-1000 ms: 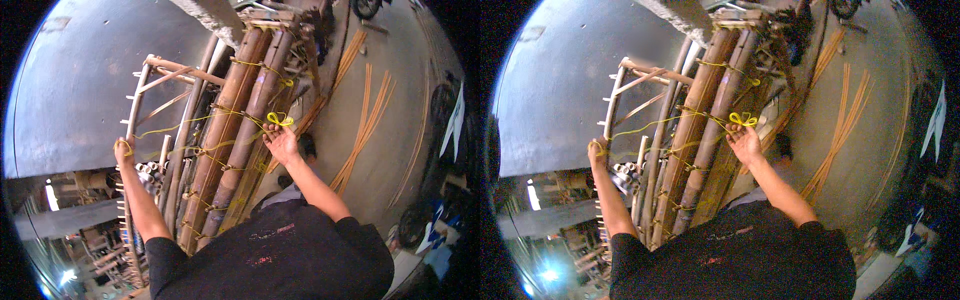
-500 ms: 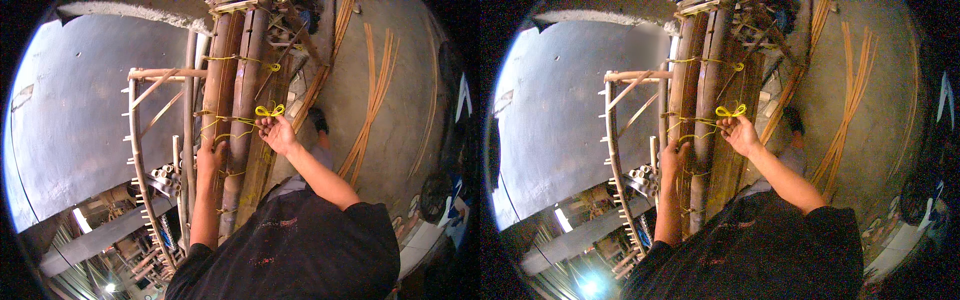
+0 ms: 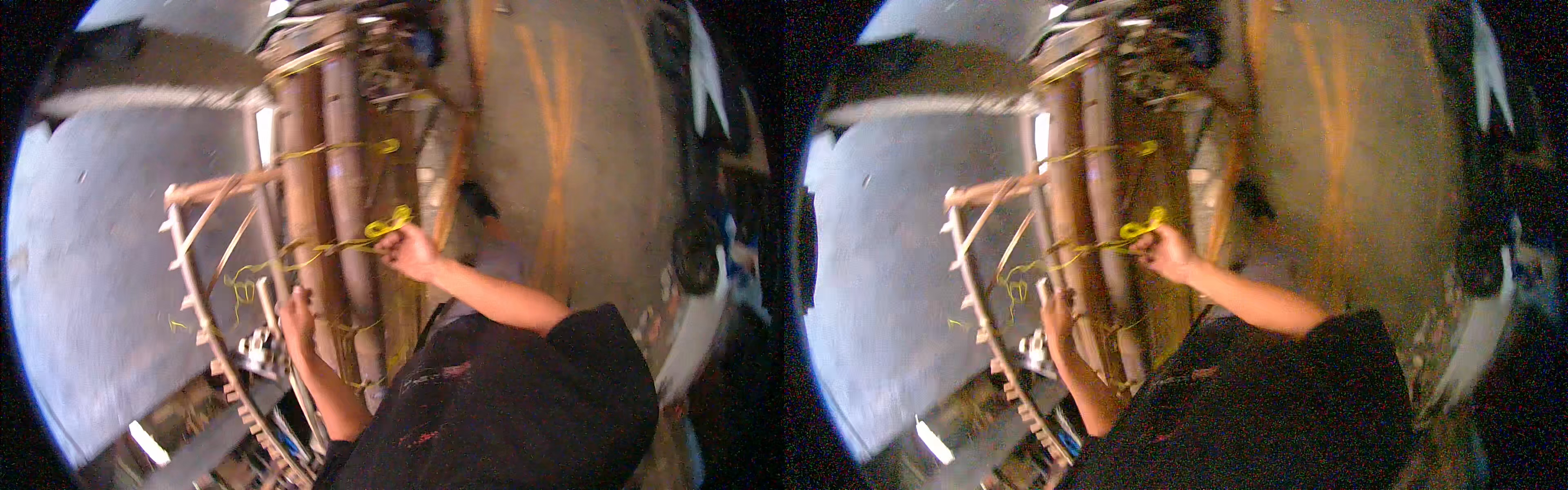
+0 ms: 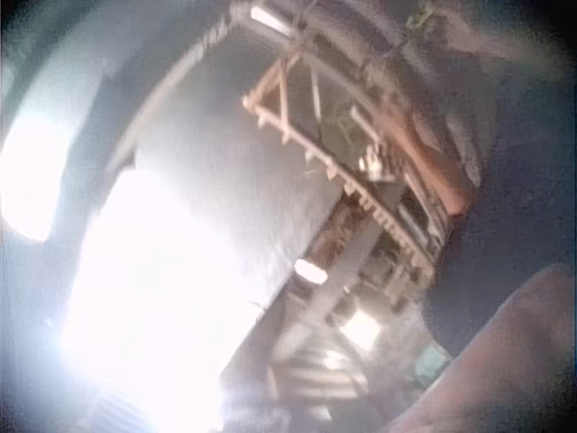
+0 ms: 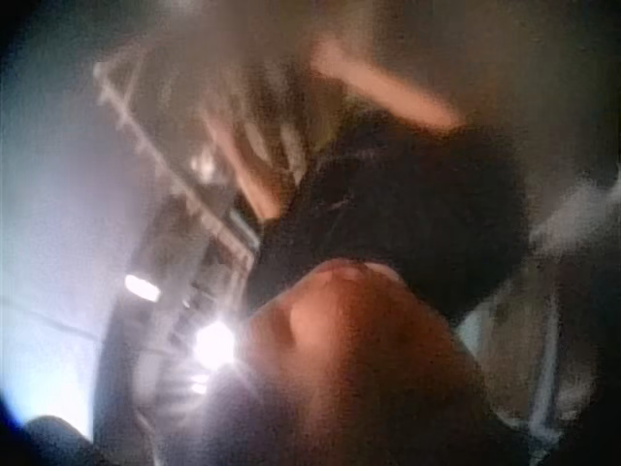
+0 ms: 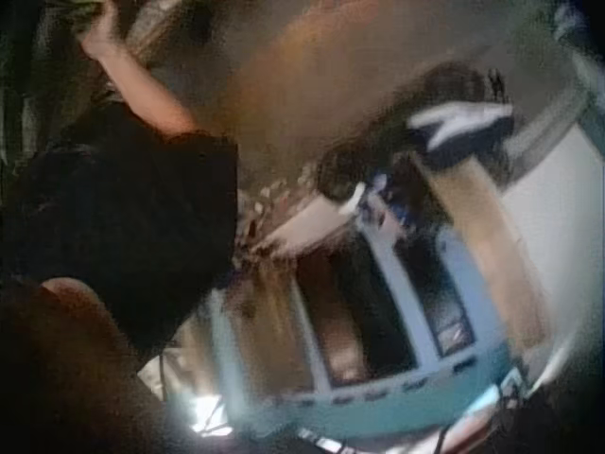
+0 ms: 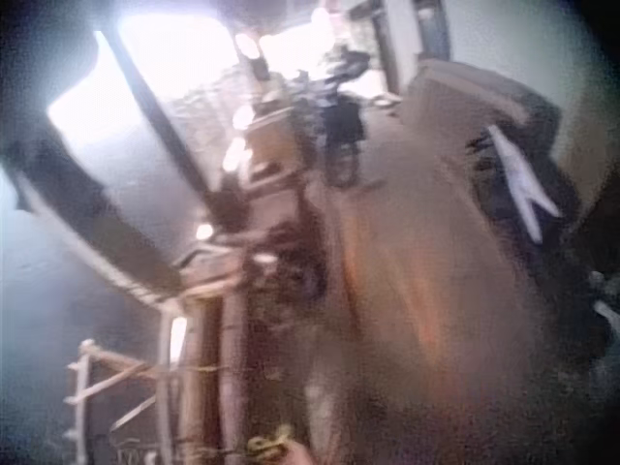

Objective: The person ties thin bamboo strips to a larger bamboo frame using yellow string. They repeatedly wrap the string around the frame and strips, then tie knots to secure the strips in place. The person occasionally uses a knife to cut the string.

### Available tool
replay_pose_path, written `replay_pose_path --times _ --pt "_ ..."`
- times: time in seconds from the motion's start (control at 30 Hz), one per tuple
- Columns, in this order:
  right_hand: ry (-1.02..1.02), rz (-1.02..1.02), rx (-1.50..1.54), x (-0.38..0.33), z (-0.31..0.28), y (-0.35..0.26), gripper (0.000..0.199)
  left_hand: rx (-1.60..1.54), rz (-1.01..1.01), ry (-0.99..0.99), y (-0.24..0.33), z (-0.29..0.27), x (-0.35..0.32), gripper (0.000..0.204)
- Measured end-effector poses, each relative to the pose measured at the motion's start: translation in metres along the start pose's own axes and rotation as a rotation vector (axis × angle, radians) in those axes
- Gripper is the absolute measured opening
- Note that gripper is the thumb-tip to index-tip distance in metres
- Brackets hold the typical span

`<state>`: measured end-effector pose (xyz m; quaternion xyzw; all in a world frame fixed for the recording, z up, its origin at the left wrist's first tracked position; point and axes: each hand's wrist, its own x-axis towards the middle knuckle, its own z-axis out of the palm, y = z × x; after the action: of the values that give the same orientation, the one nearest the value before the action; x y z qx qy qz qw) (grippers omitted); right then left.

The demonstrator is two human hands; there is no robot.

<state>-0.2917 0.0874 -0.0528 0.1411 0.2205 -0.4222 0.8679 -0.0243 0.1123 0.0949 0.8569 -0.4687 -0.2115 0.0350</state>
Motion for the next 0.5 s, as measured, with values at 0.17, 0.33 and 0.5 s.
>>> replay_pose_path --times 0.17,0.33,0.5 --pt "-0.041 0.058 0.027 -0.007 0.000 0.007 0.035 -0.907 -0.035 -0.042 0.077 0.053 -0.006 0.038" --pt "-0.068 0.013 0.030 -0.014 0.008 -0.007 0.036 -1.198 0.316 0.277 0.053 0.014 0.056 0.024" --pt "-0.162 0.076 -0.016 -0.015 0.004 -0.009 0.035 -0.522 0.269 0.479 0.007 0.042 0.146 0.028"
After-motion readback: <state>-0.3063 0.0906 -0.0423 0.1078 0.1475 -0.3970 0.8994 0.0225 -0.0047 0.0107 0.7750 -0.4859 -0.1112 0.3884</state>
